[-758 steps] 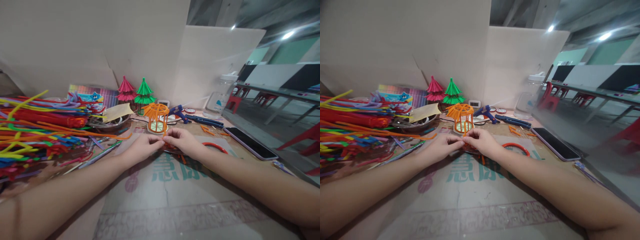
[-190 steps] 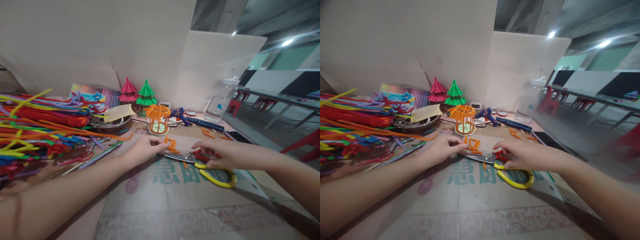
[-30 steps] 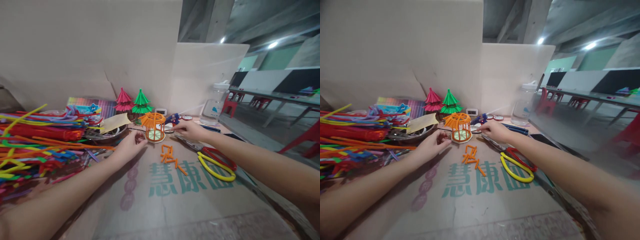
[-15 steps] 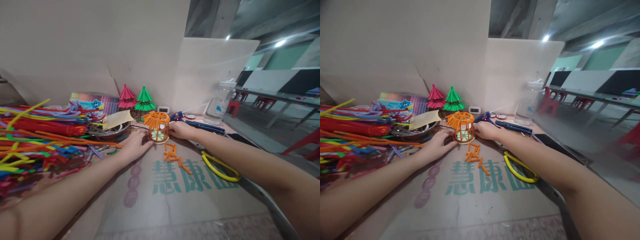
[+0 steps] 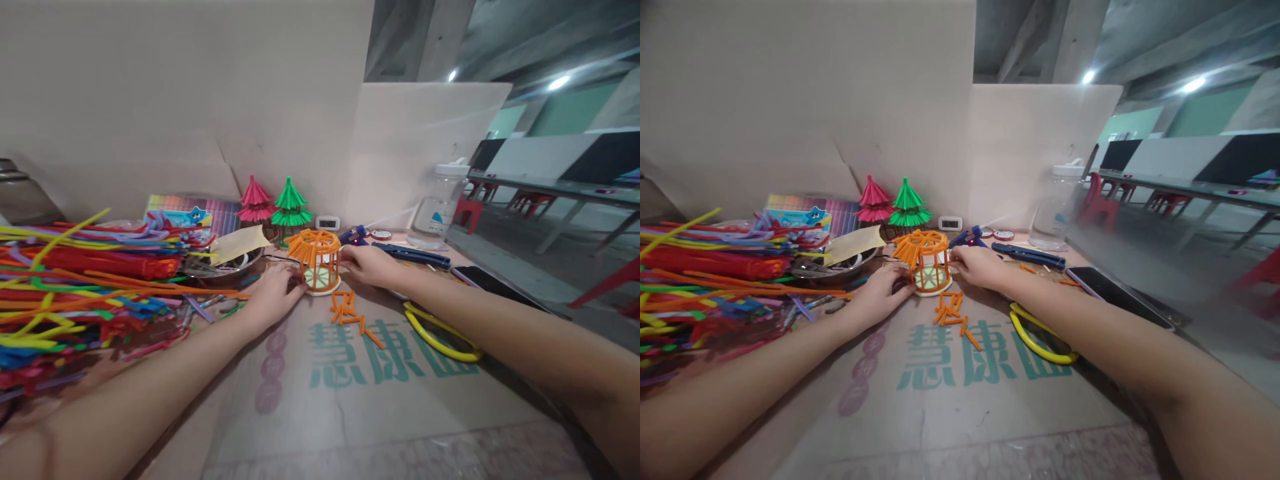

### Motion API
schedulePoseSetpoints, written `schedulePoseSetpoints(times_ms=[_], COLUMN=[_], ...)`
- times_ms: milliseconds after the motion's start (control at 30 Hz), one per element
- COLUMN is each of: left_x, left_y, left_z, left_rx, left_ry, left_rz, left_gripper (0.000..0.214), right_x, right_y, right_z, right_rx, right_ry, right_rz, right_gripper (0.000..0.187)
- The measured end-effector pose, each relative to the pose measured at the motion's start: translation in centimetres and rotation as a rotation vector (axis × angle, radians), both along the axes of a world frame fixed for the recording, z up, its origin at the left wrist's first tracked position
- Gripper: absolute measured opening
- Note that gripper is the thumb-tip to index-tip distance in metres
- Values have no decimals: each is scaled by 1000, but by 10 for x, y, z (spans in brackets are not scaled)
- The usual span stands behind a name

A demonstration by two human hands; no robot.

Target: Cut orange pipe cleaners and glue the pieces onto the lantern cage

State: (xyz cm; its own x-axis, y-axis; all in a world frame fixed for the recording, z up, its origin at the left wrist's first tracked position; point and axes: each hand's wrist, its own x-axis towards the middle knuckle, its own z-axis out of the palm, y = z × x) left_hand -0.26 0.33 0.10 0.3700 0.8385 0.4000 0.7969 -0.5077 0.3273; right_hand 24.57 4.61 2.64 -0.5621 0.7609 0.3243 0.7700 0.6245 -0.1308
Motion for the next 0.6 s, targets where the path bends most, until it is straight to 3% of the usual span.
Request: schedulePoseSetpoints(times_ms=[167,233,300,400,500,600], left_x=[0,-1,-2,-3,-4,-5], left_y=[1,2,3,5,5,4], left_z=[0,-1,-2,-2,-1,2], left_rx=[23,23,32,39,32,-9], left_ry=[17,19,13,-18,-4,-6], left_rz=[-14,-19,-14,-13,16,126], left_gripper=[20,21,21,21,20,20], right_x=[63,103,143,178,169,128], right_y=[-19,-28,-37,-46,-46,-44], right_z=[30,51,73,96,95,76], right_rx=[-17,-27,114,269,228,145], right_ry=[79,200,278,276,242,244], right_rz=[-121,-331,-614,-782,-667,-528], right_gripper=[23,24,27,34,30,25])
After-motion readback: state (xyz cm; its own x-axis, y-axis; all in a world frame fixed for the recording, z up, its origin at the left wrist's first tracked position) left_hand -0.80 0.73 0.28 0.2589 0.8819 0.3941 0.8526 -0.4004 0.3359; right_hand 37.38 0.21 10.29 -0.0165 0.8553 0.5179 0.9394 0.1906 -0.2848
